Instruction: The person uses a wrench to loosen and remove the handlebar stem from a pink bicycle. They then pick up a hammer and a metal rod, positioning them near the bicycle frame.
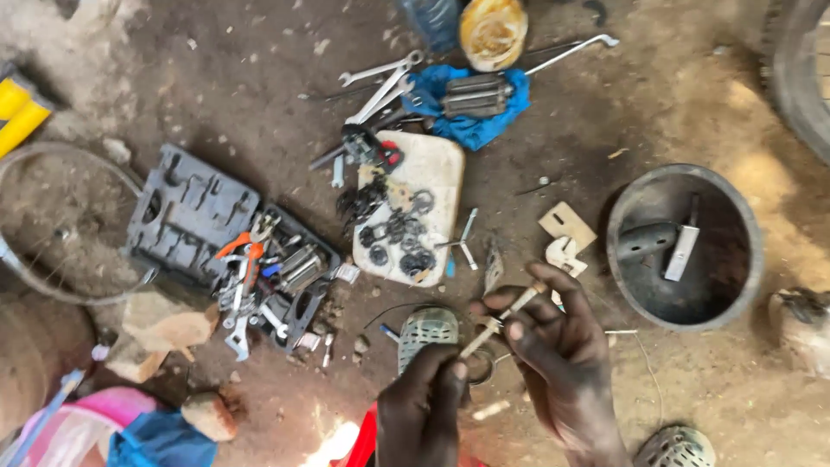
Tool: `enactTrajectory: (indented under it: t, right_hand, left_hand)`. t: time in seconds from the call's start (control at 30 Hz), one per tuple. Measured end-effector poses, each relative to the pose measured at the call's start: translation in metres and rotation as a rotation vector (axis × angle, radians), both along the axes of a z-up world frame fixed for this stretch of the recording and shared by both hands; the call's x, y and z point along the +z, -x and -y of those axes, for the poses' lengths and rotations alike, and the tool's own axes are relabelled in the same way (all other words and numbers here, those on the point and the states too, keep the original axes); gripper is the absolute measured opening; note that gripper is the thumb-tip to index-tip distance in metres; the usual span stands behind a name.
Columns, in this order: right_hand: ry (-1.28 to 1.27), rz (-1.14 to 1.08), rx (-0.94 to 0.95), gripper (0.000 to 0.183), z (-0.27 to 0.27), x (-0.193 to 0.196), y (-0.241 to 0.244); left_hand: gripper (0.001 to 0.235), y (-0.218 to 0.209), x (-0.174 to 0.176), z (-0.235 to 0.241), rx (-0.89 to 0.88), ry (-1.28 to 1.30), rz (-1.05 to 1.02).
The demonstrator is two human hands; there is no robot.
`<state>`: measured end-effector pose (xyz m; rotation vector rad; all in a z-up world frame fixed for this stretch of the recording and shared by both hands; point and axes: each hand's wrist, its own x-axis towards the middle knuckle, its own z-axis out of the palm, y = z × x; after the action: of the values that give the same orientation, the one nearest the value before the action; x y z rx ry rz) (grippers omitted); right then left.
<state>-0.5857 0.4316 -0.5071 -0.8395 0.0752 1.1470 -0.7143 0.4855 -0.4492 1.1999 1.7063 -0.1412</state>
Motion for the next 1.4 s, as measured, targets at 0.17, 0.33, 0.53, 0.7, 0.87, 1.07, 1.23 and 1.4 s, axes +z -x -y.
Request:
enactTrajectory:
  t: [0.17, 0.33, 0.53, 0.7, 0.87, 1.07, 1.23, 1.4]
  right_hand:
    - [-0.059, 0.156, 0.329, 0.041, -0.061, 0.0, 0.033]
    - [-0.073, 0.072, 0.078, 0.025, -0.085, -0.024, 0.055]
    - [0.196, 0.006, 0.001, 0.029, -0.111, -0.003, 0.07]
    - [0.146, -0.043, -0.103, 0.037, -0.116, 0.004, 0.092]
    - [0.215, -0.143, -0.123, 0.04, -0.096, -0.012, 0.107]
    - [0.259, -0.139, -0.178, 0.037, -0.08, 0.0, 0.131]
    - [0.213, -0.237, -0.127, 0.041, -0.052, 0.008, 0.147]
    - [0.297, -0.154, -0.139, 0.04, -0.059, 0.04, 0.151]
  left_hand:
    - [0.027, 0.044, -0.022, -0.047, 0.113, 0.005, 0.436]
    - [0.029, 0.088, -0.098, -0.123, -0.433, 0.225, 0.576]
    - [0.031, 0.102, -0.27, -0.242, -0.518, -0.415, 0.17]
    - [0.054, 0.079, -0.333, -0.311, -0.761, -0.328, -0.297]
    - [0.057, 0.065, -0.336, -0.312, -0.833, -0.205, -0.464]
    - [0.053, 0.078, -0.285, -0.315, -0.977, -0.597, -0.396]
    - [0.028, 0.116, -0.21, -0.304, -0.974, -0.708, -0.359]
    - [0.011, 0.157, -0.13, -0.265, -0.876, -0.931, -0.201]
